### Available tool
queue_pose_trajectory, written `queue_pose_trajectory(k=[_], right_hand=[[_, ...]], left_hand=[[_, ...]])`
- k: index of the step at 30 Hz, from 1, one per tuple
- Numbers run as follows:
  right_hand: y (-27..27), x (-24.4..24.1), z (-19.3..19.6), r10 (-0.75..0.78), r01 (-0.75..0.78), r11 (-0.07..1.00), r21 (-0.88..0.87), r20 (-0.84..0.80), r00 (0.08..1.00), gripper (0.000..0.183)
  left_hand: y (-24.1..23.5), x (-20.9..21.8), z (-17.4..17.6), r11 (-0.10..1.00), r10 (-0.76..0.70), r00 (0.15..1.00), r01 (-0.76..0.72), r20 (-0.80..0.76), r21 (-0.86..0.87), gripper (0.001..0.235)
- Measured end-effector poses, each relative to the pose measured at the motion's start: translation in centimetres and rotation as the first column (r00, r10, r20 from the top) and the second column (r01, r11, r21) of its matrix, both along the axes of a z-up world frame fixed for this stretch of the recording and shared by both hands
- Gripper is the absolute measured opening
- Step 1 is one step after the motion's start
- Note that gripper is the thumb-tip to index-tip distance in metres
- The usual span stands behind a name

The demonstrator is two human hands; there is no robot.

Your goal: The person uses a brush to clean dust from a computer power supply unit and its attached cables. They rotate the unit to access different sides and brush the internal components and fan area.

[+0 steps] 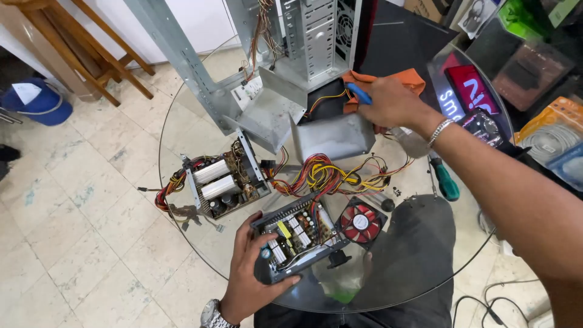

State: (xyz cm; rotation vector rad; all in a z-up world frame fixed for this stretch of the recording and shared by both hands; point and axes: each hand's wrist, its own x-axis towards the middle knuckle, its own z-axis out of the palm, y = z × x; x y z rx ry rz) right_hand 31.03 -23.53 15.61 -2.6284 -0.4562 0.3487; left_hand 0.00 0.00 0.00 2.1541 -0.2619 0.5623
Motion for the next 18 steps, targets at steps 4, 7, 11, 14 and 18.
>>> queue_pose_trajectory(k=[4, 7, 11, 14, 18], right_hand=[[-1.5, -0.4, 2.6, -0.096, 0.093, 0.994, 0.048, 0.062, 0.993, 0.03], [-2.6, -0.7, 3.9, -0.133, 0.123, 0.986, 0.116, 0.085, 0.987, 0.031], [-4.2, 2.2, 3.3, -0.093, 0.093, 0.996, 0.017, 0.354, 0.931, 0.037], [-2.5, -0.5, 6.2, -0.115, 0.104, 0.993, 0.05, 0.347, 0.931, 0.038], [2.9, -8.2, 11.3, -0.158, 0.145, 0.984, 0.1, 0.133, 0.978, 0.03]], left_hand=[[0.8, -0.9, 2.1, 0.999, -0.029, 0.999, 0.028, -0.04, -0.036, 0.085], [1.6, -1.7, 4.2, 0.997, -0.031, 1.0, 0.031, 0.003, -0.072, 0.085], [3.2, -2.3, 7.3, 0.995, 0.004, 1.0, -0.005, -0.003, -0.095, 0.068], [4.7, -2.3, 9.6, 0.993, 0.071, 0.995, -0.063, 0.076, -0.099, 0.052], [7.5, -3.2, 12.4, 0.974, 0.1, 0.98, -0.062, 0.171, -0.218, 0.054]])
